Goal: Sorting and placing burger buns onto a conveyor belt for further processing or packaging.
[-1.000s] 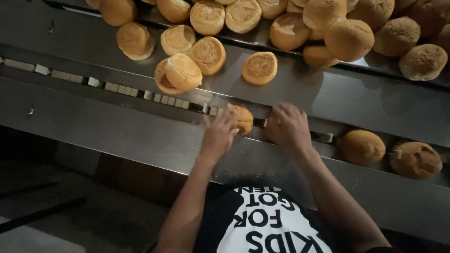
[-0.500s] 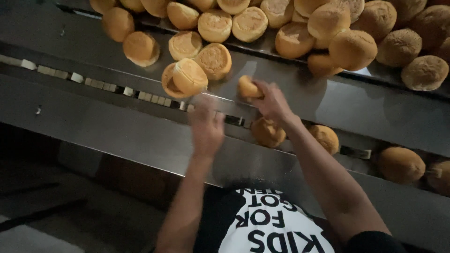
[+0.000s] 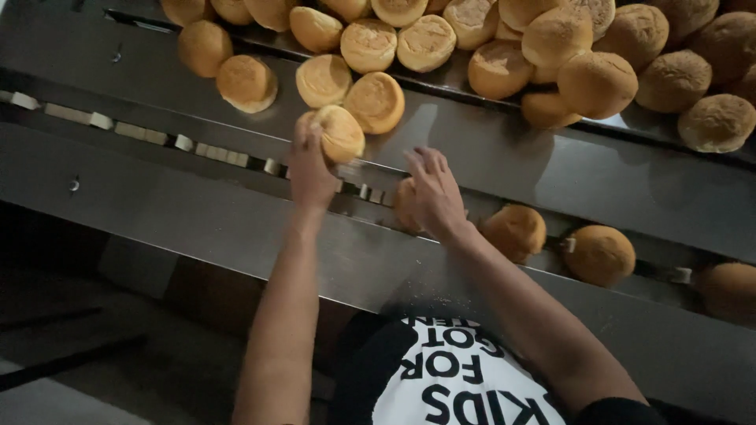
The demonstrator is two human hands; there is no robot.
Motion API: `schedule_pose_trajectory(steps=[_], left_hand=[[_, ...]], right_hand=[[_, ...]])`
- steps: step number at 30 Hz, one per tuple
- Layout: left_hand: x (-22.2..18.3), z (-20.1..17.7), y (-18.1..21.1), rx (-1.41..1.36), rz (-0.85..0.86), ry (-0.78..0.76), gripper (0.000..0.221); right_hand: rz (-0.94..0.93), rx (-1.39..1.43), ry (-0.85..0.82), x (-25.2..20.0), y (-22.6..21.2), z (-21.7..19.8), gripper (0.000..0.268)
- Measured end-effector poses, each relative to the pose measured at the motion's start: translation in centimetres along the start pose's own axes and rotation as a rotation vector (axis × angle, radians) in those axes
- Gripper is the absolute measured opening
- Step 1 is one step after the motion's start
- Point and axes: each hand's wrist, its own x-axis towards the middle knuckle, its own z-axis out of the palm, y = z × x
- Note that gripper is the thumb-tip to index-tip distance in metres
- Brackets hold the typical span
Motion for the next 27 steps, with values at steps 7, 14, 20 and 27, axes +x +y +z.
schedule_pose_trajectory(steps=[7,14,20,27], left_hand=[[-6.1,2.3,0.2,-0.134,0.120,-0.084,0.060],[-7.7,1.7,-2.9,-0.530,-0.479,-0.019,0.066],[-7.0,0.2,-3.6,-0.991,-0.825,0.031,0.083],[-6.6,-1.5,-5.2,-1.568,-0.986,-0.003,0.051]], right_hand=[[-0.052,-0.265,-0.221,3.2,2.6,2.1,0.074],[0.333,0.278,-0.095,3.0,5.1,2.3,0.064],[1.048,0.659,-0.315,2.2,5.2,1.9,0.051],[0.839,0.348,-0.564,1.9,0.2,-0.8,0.058]])
